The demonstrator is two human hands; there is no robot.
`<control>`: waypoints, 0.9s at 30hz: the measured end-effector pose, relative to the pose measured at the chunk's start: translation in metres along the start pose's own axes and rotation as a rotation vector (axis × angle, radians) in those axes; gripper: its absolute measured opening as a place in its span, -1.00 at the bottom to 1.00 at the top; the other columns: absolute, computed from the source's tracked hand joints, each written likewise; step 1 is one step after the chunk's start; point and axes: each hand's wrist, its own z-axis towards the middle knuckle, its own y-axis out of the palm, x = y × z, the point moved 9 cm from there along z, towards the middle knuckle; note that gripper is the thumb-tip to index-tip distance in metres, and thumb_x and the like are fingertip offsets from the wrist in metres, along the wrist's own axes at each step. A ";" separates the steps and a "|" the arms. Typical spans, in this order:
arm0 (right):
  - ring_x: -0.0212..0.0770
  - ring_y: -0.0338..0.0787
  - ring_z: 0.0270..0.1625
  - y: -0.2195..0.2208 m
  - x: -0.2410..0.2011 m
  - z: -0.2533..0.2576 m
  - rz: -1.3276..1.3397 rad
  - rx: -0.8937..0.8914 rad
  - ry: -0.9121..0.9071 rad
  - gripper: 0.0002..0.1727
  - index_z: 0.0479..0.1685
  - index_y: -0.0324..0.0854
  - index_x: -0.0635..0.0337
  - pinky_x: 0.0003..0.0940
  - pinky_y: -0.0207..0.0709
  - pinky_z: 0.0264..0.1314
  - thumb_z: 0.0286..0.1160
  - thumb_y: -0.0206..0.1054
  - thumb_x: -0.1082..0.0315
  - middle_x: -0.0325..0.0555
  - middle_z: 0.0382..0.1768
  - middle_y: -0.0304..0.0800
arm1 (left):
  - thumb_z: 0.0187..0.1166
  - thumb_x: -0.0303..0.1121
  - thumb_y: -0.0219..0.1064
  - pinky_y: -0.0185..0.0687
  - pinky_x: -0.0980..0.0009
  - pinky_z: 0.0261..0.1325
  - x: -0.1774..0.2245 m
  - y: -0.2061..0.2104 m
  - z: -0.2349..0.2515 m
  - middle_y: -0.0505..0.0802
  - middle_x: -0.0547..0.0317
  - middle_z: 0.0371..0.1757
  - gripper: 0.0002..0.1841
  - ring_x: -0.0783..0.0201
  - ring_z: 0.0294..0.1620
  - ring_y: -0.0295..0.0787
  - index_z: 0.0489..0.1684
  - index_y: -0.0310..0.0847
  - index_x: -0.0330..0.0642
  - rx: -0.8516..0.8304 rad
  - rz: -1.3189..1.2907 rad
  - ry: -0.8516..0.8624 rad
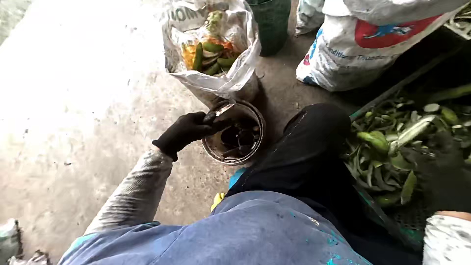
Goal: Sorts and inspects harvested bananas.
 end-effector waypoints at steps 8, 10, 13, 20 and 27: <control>-0.09 0.52 0.57 0.002 0.053 -0.017 0.251 0.260 0.085 0.01 0.89 -0.21 0.13 -0.20 0.46 0.59 0.55 0.42 0.19 0.18 0.67 0.31 | 0.46 -0.19 0.55 0.66 0.09 -0.08 -0.038 0.076 0.037 0.80 -0.04 -0.15 -0.63 0.14 -0.21 0.72 0.06 0.71 -0.26 -0.264 -0.078 -0.153; -0.11 0.58 0.46 0.006 0.061 -0.027 0.249 0.258 0.202 -0.10 0.86 -0.07 0.12 -0.16 0.49 0.48 0.62 0.35 0.07 0.16 0.62 0.39 | 0.48 -0.13 0.54 0.68 -0.07 -0.04 -0.038 0.094 0.053 0.82 -0.10 -0.18 -0.64 0.01 -0.20 0.77 -0.04 0.73 -0.27 -0.294 0.131 -0.123; -0.09 0.59 0.41 0.015 0.057 -0.046 0.206 0.251 0.323 -0.23 0.74 0.18 0.27 -0.12 0.47 0.46 0.70 0.24 -0.02 0.20 0.51 0.50 | 0.67 -0.18 0.36 0.63 -0.19 0.08 -0.032 0.113 0.069 0.82 -0.20 -0.14 -0.69 -0.13 -0.11 0.78 -0.03 0.74 -0.31 -0.332 0.317 -0.012; -0.02 0.55 0.53 -0.015 0.019 -0.068 0.221 0.326 0.275 -0.32 0.76 0.18 0.26 -0.11 0.45 0.56 0.79 0.14 0.05 0.22 0.60 0.43 | 0.71 -0.02 0.28 0.67 -0.25 0.14 -0.001 0.115 0.062 0.86 -0.06 0.07 -0.63 -0.09 0.07 0.82 0.31 0.68 0.00 -0.162 0.232 0.159; -0.18 0.67 0.39 -0.072 -0.013 -0.087 0.431 0.456 0.062 -0.24 0.85 0.02 -0.26 -0.04 0.65 0.32 0.69 0.25 -0.01 -0.15 0.62 0.44 | 0.78 0.08 0.07 0.70 0.48 -0.24 0.227 0.082 -0.007 0.72 0.37 -0.19 -0.55 0.50 -0.32 0.67 0.48 0.45 0.11 -0.080 -0.411 0.688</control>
